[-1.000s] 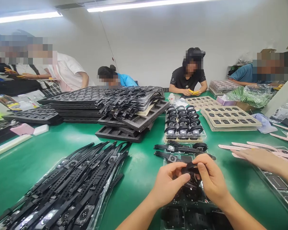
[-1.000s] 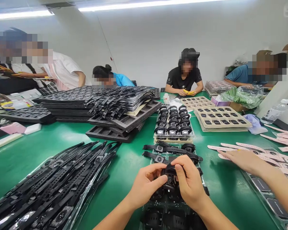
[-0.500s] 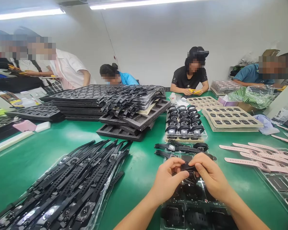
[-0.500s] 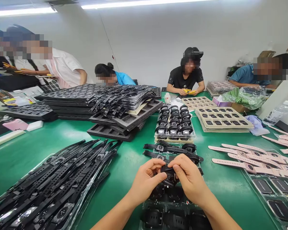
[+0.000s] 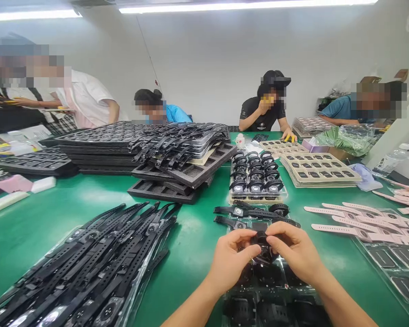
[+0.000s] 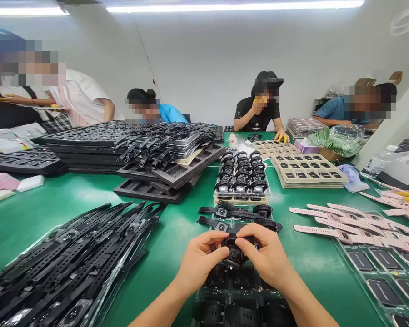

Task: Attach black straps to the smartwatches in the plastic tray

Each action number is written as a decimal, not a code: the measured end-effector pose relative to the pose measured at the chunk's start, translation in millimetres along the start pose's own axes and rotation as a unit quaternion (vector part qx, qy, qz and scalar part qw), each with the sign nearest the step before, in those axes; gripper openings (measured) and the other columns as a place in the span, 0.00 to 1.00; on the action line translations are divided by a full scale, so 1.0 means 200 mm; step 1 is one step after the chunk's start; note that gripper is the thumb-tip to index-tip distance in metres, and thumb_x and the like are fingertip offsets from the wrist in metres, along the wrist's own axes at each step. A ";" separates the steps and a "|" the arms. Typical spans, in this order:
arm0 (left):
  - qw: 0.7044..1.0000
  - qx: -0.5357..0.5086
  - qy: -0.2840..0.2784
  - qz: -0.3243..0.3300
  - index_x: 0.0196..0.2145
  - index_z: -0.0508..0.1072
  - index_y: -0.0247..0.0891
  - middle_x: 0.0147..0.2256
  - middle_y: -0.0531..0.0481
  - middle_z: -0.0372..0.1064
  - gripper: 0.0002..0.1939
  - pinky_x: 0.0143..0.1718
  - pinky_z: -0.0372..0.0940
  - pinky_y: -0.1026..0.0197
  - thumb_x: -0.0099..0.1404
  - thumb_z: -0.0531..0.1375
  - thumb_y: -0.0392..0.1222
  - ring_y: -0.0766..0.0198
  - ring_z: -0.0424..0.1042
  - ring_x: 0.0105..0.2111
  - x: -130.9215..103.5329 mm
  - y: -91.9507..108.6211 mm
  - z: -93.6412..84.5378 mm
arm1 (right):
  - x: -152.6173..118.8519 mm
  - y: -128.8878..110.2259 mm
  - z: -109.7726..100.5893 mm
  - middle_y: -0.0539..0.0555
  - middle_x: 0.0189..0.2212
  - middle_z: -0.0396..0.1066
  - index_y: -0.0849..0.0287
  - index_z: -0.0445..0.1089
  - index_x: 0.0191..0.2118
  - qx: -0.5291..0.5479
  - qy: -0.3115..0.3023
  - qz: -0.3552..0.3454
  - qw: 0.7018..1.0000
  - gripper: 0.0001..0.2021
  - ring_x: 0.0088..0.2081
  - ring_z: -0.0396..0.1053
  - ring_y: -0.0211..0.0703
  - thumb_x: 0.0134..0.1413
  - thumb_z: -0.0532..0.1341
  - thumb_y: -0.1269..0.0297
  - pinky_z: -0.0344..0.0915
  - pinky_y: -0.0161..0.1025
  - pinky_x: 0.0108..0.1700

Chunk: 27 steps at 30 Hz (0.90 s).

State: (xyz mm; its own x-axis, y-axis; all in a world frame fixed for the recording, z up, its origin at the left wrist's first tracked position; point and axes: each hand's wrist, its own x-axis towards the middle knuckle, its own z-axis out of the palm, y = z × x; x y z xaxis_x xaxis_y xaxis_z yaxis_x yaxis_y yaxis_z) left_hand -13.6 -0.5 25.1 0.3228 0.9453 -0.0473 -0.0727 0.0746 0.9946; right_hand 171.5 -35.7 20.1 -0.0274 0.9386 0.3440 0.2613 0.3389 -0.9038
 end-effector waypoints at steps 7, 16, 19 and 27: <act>0.999 0.046 0.010 0.019 0.36 0.82 0.36 0.25 0.52 0.69 0.13 0.32 0.63 0.63 0.52 0.69 0.42 0.65 0.65 0.27 0.01 -0.01 -0.01 | 0.01 -0.02 0.00 0.51 0.28 0.72 0.55 0.74 0.32 -0.069 -0.031 -0.062 0.995 0.10 0.31 0.69 0.41 0.66 0.59 0.66 0.66 0.36 0.35; 0.994 0.107 -0.015 0.027 0.38 0.83 0.38 0.26 0.50 0.73 0.13 0.35 0.65 0.61 0.54 0.67 0.41 0.61 0.69 0.30 -0.01 0.00 -0.02 | 0.02 -0.02 -0.01 0.53 0.30 0.76 0.55 0.76 0.32 -0.078 -0.027 -0.062 0.995 0.11 0.31 0.72 0.44 0.66 0.60 0.63 0.69 0.38 0.35; 0.992 0.118 -0.022 0.032 0.39 0.83 0.39 0.27 0.51 0.72 0.13 0.35 0.65 0.61 0.54 0.67 0.41 0.62 0.69 0.29 0.00 0.00 -0.02 | 0.02 -0.03 0.00 0.54 0.31 0.78 0.54 0.77 0.33 -0.084 -0.007 -0.066 0.994 0.11 0.33 0.74 0.45 0.65 0.60 0.61 0.71 0.39 0.36; 0.989 0.136 -0.033 0.041 0.39 0.83 0.39 0.27 0.51 0.73 0.12 0.34 0.65 0.61 0.56 0.66 0.40 0.62 0.68 0.29 -0.01 0.01 -0.02 | 0.02 -0.01 -0.01 0.53 0.30 0.78 0.54 0.77 0.32 -0.095 -0.033 -0.056 0.993 0.12 0.32 0.74 0.45 0.66 0.60 0.60 0.71 0.40 0.35</act>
State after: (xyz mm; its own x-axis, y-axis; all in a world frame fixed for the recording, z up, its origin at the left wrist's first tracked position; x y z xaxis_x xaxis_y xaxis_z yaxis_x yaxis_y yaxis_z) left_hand -18.2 -1.2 26.2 0.3876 0.9213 0.0316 0.1531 -0.0981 0.9833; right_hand 173.0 -33.3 23.4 -0.1280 0.9002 0.4162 0.4303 0.4285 -0.7945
